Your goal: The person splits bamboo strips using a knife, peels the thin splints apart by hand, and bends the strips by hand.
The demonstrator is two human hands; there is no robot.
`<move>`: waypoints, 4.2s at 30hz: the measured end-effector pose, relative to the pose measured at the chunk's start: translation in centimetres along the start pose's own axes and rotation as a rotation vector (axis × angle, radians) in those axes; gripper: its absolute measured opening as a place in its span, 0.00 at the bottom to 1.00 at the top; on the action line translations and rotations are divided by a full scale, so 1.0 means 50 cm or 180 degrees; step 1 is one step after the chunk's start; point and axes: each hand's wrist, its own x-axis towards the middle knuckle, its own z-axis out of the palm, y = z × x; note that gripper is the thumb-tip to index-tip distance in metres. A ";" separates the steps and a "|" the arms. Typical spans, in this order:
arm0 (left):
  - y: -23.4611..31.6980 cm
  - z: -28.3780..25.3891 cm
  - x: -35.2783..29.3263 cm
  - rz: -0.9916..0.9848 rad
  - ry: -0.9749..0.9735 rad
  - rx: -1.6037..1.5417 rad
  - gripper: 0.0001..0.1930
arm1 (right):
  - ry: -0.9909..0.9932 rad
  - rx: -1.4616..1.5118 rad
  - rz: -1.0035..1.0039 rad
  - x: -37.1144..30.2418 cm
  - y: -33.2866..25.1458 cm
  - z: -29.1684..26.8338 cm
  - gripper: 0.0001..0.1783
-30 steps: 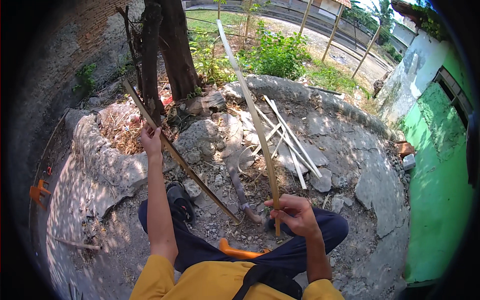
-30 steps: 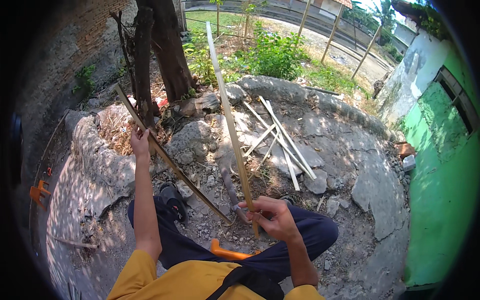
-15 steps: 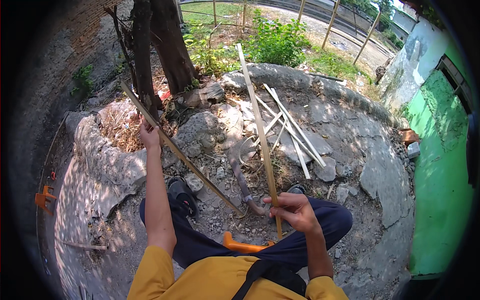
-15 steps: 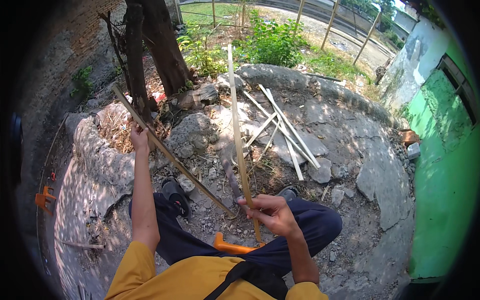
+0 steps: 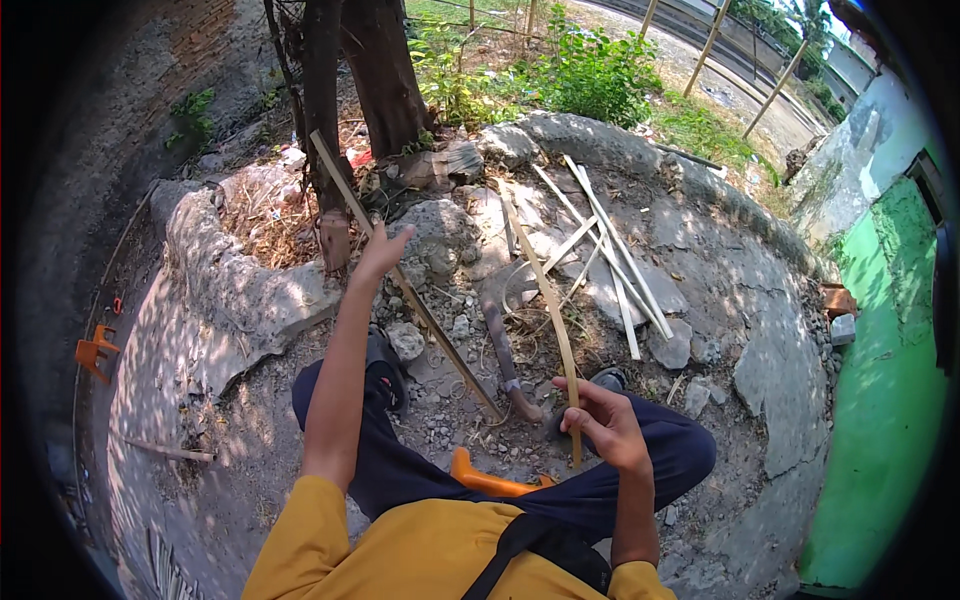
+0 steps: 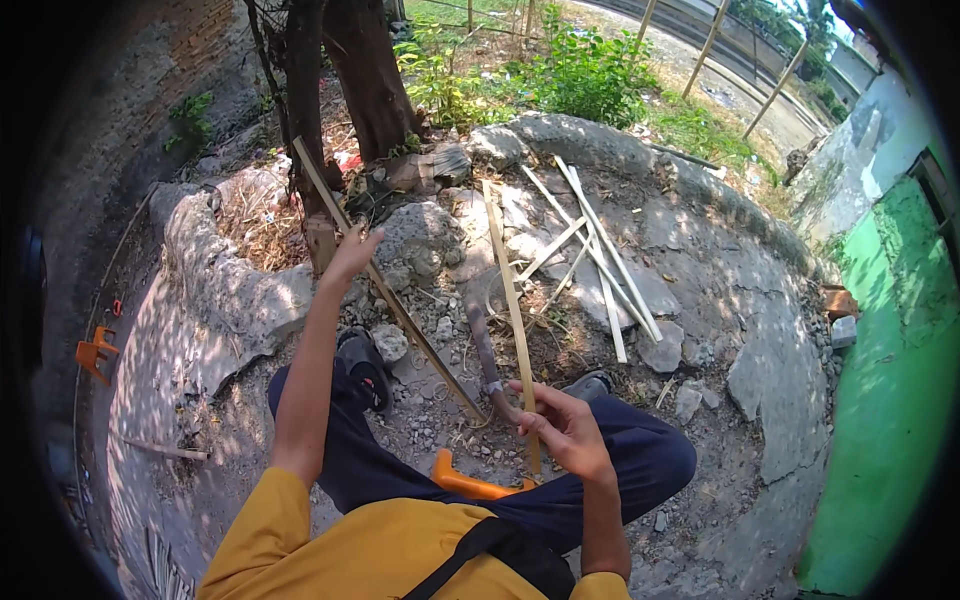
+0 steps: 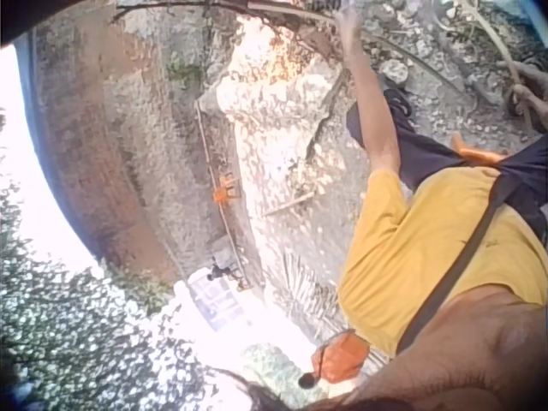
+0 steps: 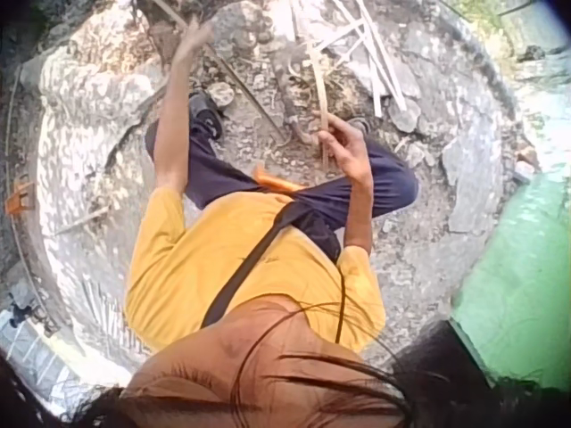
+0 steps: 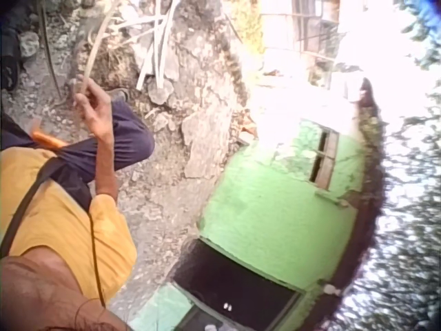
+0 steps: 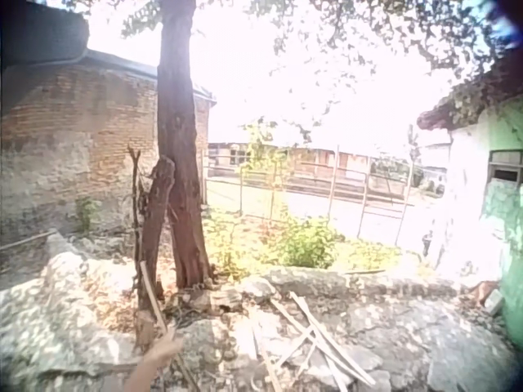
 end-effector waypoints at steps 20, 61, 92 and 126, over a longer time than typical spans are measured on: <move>0.094 0.315 -0.269 0.0334 -0.2887 -0.3798 0.09 | 0.1590 -0.2042 -0.0256 -0.072 -0.079 0.006 0.16; 0.169 0.165 -0.333 0.1213 -0.3140 -0.4222 0.16 | 0.1922 -0.2472 -0.1623 -0.096 -0.144 0.005 0.19; 0.197 0.201 -0.353 0.1040 -0.1325 -0.2889 0.19 | 0.1659 -0.3267 -0.0344 -0.117 -0.136 -0.051 0.26; 0.185 0.188 -0.395 0.3006 -0.0394 0.0093 0.08 | 0.1878 0.0404 -0.1650 0.124 -0.095 0.020 0.18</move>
